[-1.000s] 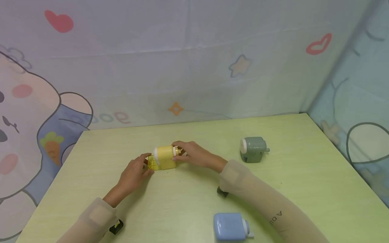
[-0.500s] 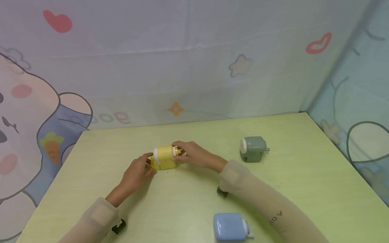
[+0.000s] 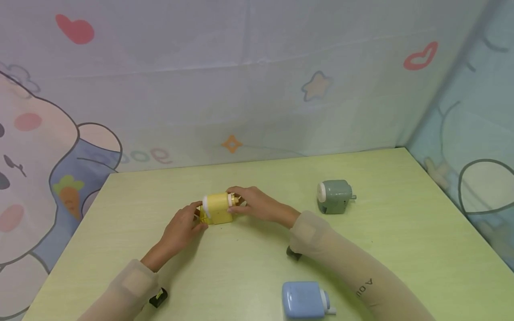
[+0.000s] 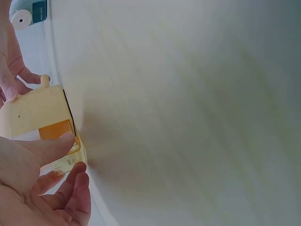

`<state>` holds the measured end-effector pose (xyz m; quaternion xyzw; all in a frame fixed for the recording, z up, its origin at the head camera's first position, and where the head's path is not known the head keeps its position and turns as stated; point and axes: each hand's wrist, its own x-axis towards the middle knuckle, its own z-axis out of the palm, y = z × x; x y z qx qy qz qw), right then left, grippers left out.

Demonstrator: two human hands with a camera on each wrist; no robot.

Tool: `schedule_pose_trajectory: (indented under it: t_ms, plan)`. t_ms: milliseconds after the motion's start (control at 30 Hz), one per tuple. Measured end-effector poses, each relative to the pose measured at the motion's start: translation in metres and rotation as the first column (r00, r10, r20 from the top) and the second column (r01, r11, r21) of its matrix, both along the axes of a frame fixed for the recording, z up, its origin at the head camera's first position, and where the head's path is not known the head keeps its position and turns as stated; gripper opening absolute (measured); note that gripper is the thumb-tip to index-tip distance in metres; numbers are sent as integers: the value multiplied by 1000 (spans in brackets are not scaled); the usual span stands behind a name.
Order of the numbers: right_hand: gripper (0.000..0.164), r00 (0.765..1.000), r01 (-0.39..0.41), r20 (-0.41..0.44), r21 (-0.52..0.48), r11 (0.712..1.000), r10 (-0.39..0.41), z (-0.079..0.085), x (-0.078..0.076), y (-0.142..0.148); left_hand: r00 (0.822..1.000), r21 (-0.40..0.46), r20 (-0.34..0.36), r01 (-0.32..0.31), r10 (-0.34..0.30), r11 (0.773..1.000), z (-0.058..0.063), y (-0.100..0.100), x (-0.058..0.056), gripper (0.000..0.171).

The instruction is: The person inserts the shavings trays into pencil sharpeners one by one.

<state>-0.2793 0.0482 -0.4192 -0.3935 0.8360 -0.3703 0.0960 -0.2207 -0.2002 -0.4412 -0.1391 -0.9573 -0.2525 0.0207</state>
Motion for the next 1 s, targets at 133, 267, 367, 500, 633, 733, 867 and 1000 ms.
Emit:
schedule_pose_trajectory:
  t_ms: [133, 267, 367, 500, 633, 733, 867, 1000]
  plan:
    - [50, 1000, 3, -1, 5, 1000, -3, 0, 0, -1, 1000, 9, -4, 15, -15, 1000, -1, 0, -1, 62]
    - [50, 1000, 8, -7, 9, 1000, -8, 0, 0, -1, 1000, 23, -7, 28, -28, 999, -3, 0, -3, 62]
    - [50, 1000, 7, -14, 9, 1000, -7, 0, 0, -1, 999, 30, -14, 35, -35, 999, -4, -1, -4, 62]
    - [50, 1000, 6, -15, 10, 1000, -6, 1, 0, -1, 999, 31, -21, 39, -38, 999, -5, -2, -5, 62]
    - [50, 1000, 4, -18, 9, 1000, -3, 3, 0, -1, 999, 35, -24, 37, -36, 999, -4, -2, -6, 62]
    - [50, 1000, 3, -21, 11, 1000, -3, 4, 0, -1, 999, 36, -23, 38, -37, 999, -4, -2, -7, 61]
    - [50, 1000, 5, -19, 19, 1000, -4, 4, 0, -1, 999, 35, -25, 46, -45, 998, -2, 0, -6, 60]
    - [51, 1000, 3, -17, 19, 1000, -3, 2, 0, -1, 999, 42, -21, 46, -45, 998, -2, 2, -6, 61]
